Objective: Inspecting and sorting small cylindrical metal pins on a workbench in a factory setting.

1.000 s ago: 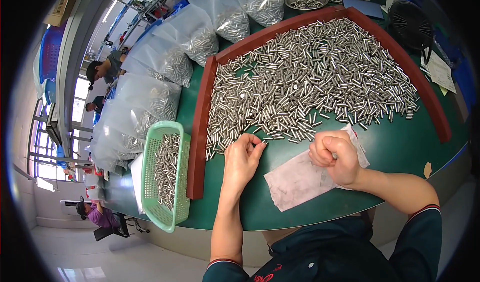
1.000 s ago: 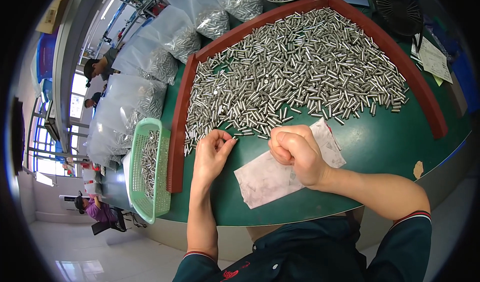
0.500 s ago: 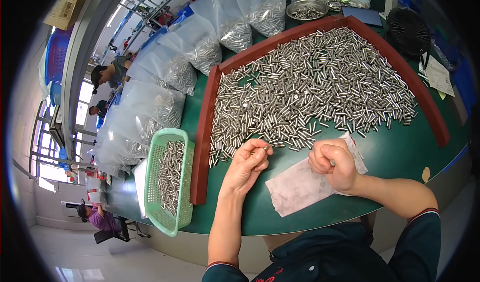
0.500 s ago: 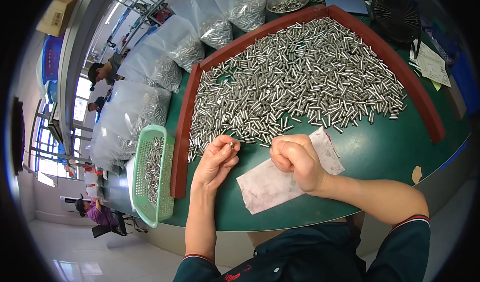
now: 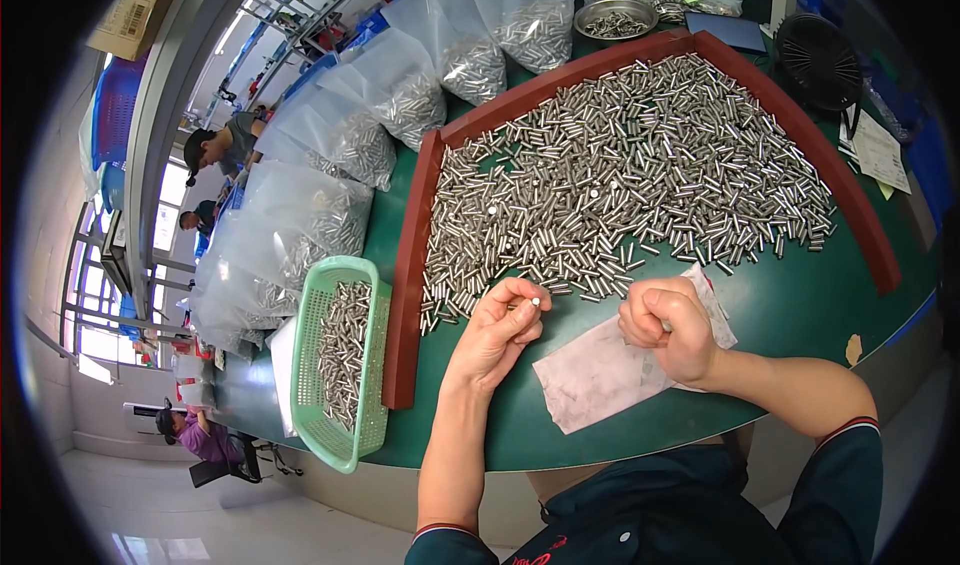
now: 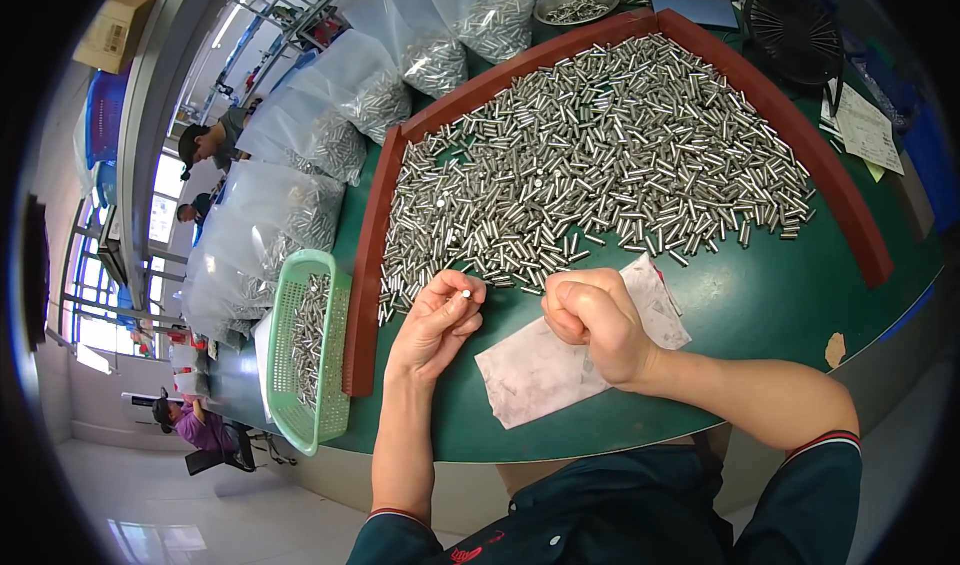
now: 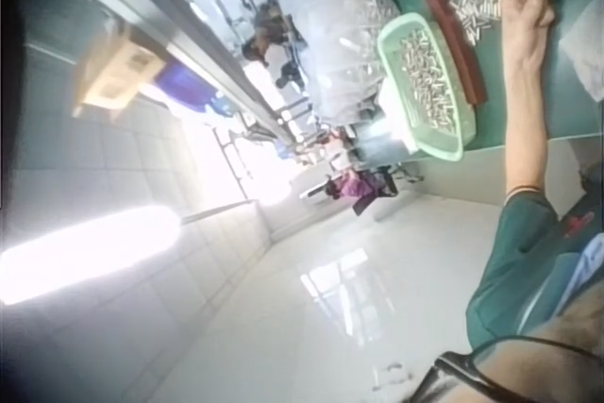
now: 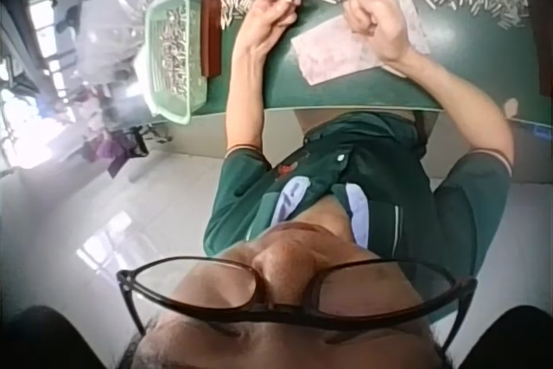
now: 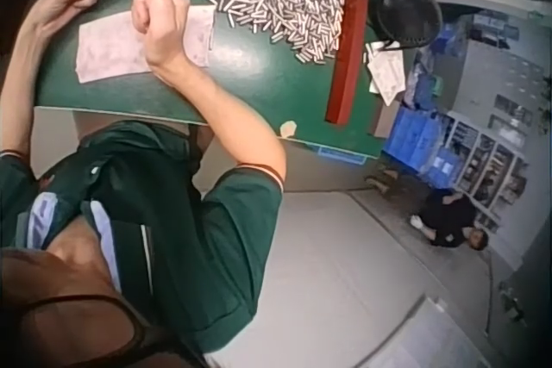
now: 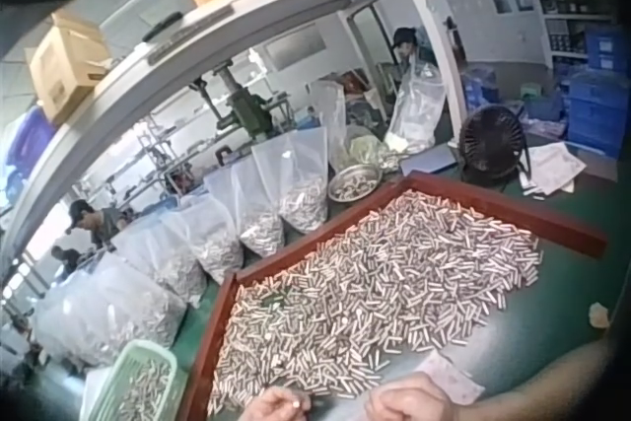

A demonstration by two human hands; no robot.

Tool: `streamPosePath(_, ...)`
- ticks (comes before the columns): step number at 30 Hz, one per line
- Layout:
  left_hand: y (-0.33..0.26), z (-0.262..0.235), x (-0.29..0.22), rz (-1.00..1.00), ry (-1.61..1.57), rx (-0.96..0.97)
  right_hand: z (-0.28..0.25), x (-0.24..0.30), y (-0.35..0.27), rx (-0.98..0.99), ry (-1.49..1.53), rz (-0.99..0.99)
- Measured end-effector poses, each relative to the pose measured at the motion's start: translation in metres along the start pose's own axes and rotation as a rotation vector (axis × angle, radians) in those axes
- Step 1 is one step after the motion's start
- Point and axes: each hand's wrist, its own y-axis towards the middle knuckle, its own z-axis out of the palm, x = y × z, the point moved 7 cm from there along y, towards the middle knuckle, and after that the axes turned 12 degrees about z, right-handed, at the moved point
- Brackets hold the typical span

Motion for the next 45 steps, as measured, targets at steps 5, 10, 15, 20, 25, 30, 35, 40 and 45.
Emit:
streamPosePath(5, 0.0, 0.009, -0.001, 0.002, 0.0, 0.089, -0.001, 0.0, 0.001, 0.002, -0.002, 0.001)
streamPosePath(10, -0.002, 0.011, -0.001, -0.008, 0.002, 0.125, 0.0, 0.0, 0.001, 0.007, 0.002, -0.004)
streamPosePath(15, -0.004, 0.011, 0.001, -0.012, 0.009, 0.123, 0.001, -0.001, -0.001, 0.007, 0.003, -0.008)
streamPosePath(20, -0.008, 0.019, 0.006, -0.051, 0.398, 0.056, -0.003, -0.003, 0.0, 0.0, 0.018, -0.012)
streamPosePath(25, -0.021, 0.071, 0.008, 0.265, 1.218, 0.26, -0.001, 0.001, 0.002, -0.018, -0.032, -0.046)
streamPosePath(30, -0.021, 0.076, 0.009, 0.334, 1.361, 0.327, -0.003, 0.0, 0.002, -0.022, -0.058, -0.047)
streamPosePath(35, -0.019, 0.076, 0.012, 0.283, 1.382, 0.328, 0.0, 0.003, -0.005, 0.022, -0.01, -0.067)
streamPosePath(40, -0.021, 0.076, 0.011, 0.265, 1.369, 0.283, -0.004, -0.005, -0.004, -0.017, 0.029, -0.036)
streamPosePath(45, -0.02, 0.073, 0.013, 0.225, 1.37, 0.244, -0.005, -0.007, -0.002, 0.004, 0.055, -0.042)
